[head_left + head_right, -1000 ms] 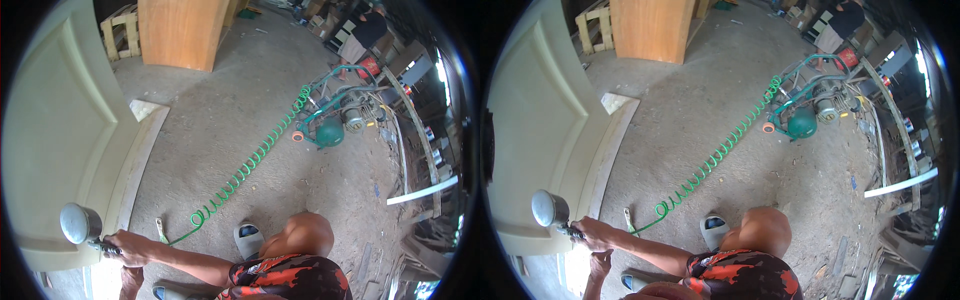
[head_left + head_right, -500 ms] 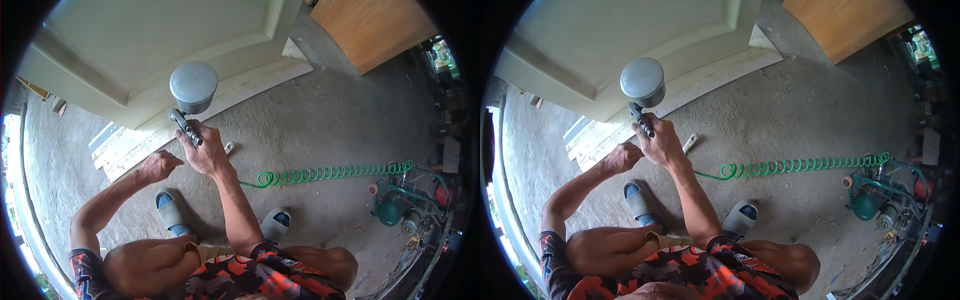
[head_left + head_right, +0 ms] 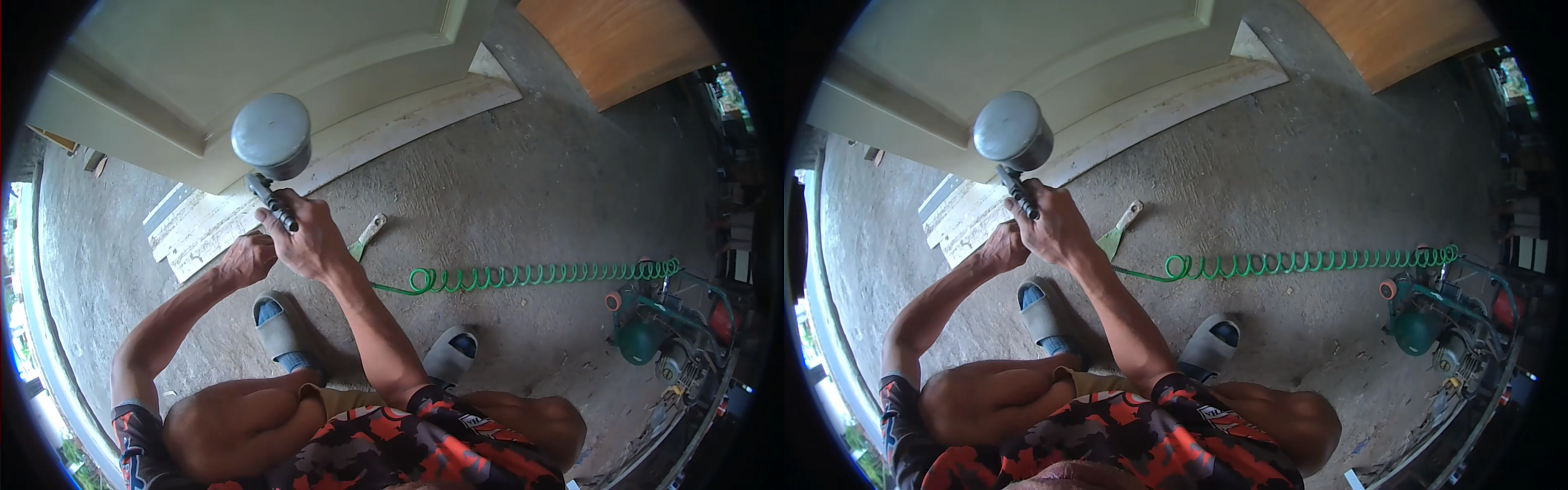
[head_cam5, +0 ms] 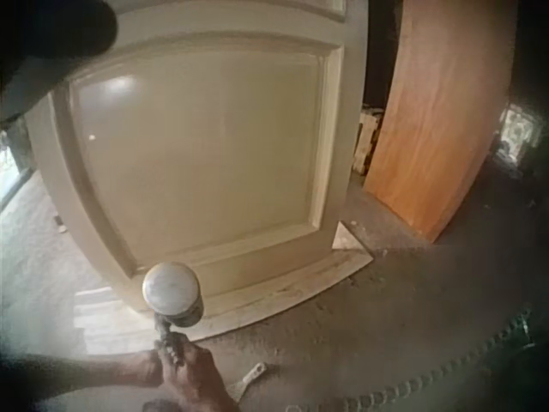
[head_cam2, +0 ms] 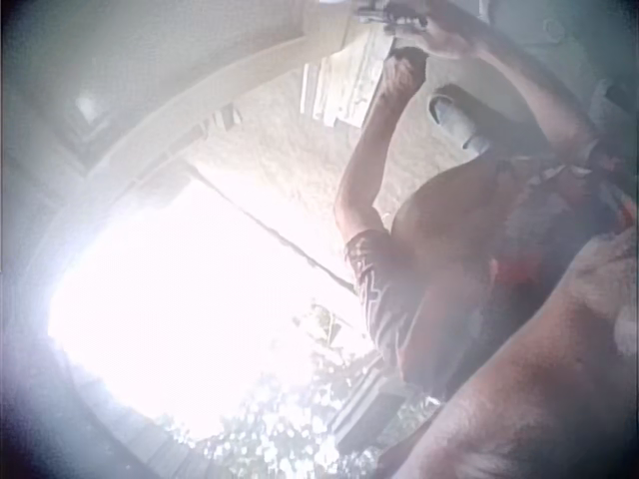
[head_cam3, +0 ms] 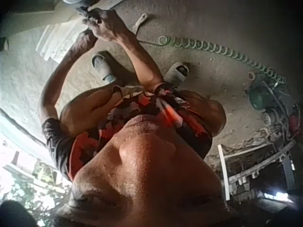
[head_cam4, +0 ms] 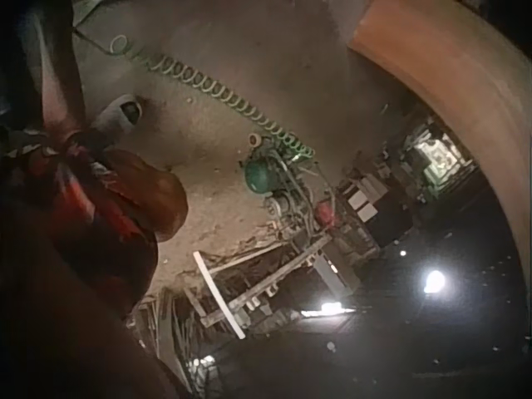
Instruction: The person uses a spray gun to apply paint to the base and lower panels of a wooden furniture piece, moving the gun in steady strokes while steadying themselves on the floor.
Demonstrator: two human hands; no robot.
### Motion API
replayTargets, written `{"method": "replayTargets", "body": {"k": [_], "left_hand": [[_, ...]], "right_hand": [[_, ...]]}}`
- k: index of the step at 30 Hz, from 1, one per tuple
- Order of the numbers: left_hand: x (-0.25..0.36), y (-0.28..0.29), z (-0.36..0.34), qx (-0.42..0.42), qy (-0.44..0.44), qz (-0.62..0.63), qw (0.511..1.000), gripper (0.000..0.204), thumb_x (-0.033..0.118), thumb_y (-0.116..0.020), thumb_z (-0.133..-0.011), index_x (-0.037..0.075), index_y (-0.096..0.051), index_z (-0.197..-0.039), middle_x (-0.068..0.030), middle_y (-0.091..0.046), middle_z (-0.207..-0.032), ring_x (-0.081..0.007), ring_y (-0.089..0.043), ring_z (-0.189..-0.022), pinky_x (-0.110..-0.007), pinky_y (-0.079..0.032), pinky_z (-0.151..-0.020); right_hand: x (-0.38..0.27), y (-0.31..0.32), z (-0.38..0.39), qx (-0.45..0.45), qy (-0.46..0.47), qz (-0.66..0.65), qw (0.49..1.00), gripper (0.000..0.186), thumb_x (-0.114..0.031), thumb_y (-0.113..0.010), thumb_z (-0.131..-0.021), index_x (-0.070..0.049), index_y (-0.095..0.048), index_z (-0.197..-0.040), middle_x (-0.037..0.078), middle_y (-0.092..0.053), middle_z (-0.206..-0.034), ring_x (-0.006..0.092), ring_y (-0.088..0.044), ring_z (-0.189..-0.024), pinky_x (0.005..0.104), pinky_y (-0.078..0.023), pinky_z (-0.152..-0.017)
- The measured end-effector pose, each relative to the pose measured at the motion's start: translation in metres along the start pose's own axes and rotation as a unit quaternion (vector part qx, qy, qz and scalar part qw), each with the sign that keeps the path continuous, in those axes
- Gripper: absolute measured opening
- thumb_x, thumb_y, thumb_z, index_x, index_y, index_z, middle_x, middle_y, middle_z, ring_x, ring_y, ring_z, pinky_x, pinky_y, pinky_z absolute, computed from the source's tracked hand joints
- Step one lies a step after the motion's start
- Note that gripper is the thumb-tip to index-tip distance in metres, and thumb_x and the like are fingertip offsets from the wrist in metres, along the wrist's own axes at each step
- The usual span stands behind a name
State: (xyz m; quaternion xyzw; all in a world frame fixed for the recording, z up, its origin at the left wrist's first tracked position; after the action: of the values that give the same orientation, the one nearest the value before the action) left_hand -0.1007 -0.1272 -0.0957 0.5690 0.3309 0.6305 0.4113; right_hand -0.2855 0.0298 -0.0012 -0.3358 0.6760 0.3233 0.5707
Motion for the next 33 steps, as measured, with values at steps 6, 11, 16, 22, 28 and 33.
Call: {"method": "replayTargets", "body": {"k": [6, 11, 16, 22, 28, 33], "left_hand": [[0.004, -0.005, -0.008, 0.006, 0.085, 0.066, 0.994, 0.022, 0.007, -0.074, -0.091, 0.003, -0.072, -0.113, -0.0213, -0.074, -0.100, -0.0423, -0.074, -0.095, -0.052, -0.059, -0.080], [-0.008, -0.001, 0.018, 0.040, 0.070, 0.075, 0.994, 0.014, 0.008, -0.072, -0.094, 0.004, -0.073, -0.108, -0.0206, -0.074, -0.097, -0.0426, -0.074, -0.089, -0.053, -0.059, -0.073], [0.004, 0.015, 0.017, 0.055, 0.027, 0.086, 0.994, 0.007, 0.009, -0.069, -0.097, 0.006, -0.073, -0.103, -0.0199, -0.074, -0.093, -0.0429, -0.074, -0.083, -0.054, -0.058, -0.067], [0.020, 0.014, 0.011, 0.056, 0.020, 0.016, 0.998, 0.007, 0.012, -0.071, -0.095, 0.008, -0.072, -0.089, -0.0157, -0.074, -0.081, -0.0396, -0.074, -0.076, -0.053, -0.056, -0.062], [0.023, 0.011, 0.019, 0.038, 0.027, 0.067, 0.997, 0.009, 0.017, -0.074, -0.096, 0.010, -0.072, -0.092, -0.0150, -0.073, -0.082, -0.0402, -0.073, -0.078, -0.052, -0.056, -0.064], [0.015, 0.006, 0.017, 0.051, -0.010, 0.025, 0.998, 0.007, 0.017, -0.073, -0.098, 0.012, -0.073, -0.095, -0.0145, -0.072, -0.083, -0.0415, -0.072, -0.080, -0.052, -0.056, -0.064]], "right_hand": [[-0.014, -0.016, 0.004, -0.081, -0.014, -0.011, 0.997, 0.033, -0.029, -0.072, -0.110, 0.003, -0.067, -0.106, 0.030, -0.073, -0.082, 0.0481, -0.076, -0.078, 0.0530, -0.059, -0.072], [-0.029, -0.053, 0.009, -0.121, 0.000, -0.038, 0.992, 0.027, -0.023, -0.076, -0.104, 0.003, -0.069, -0.110, 0.030, -0.076, -0.089, 0.0495, -0.078, -0.085, 0.0554, -0.060, -0.077], [-0.040, -0.050, 0.007, -0.095, -0.007, -0.032, 0.995, 0.021, -0.018, -0.078, -0.104, 0.001, -0.075, -0.113, 0.025, -0.078, -0.089, 0.0407, -0.081, -0.083, 0.0488, -0.061, -0.074], [-0.050, -0.034, 0.002, -0.097, 0.011, 0.046, 0.994, 0.028, -0.023, -0.073, -0.112, 0.005, -0.074, -0.110, 0.013, -0.067, -0.076, 0.0190, -0.058, -0.069, 0.0409, -0.050, -0.067], [-0.052, -0.027, 0.001, -0.091, 0.016, 0.059, 0.994, 0.031, -0.026, -0.072, -0.114, 0.004, -0.074, -0.105, 0.011, -0.065, -0.074, 0.0162, -0.058, -0.068, 0.0398, -0.048, -0.065], [-0.053, -0.031, 0.002, -0.084, 0.021, 0.046, 0.995, 0.030, -0.025, -0.072, -0.113, 0.004, -0.074, -0.105, 0.013, -0.068, -0.076, 0.0196, -0.063, -0.069, 0.0413, -0.049, -0.066]]}}
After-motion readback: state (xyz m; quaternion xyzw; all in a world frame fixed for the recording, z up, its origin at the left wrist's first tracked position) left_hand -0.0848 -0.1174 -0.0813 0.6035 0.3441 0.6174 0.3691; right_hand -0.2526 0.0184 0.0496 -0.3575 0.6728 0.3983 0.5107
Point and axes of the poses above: each hand's wrist, its own z-axis away from the middle knuckle, its own y-axis out of the back of the hand, x = y × z, the point moved 2 cm from there along -z, towards the middle knuckle
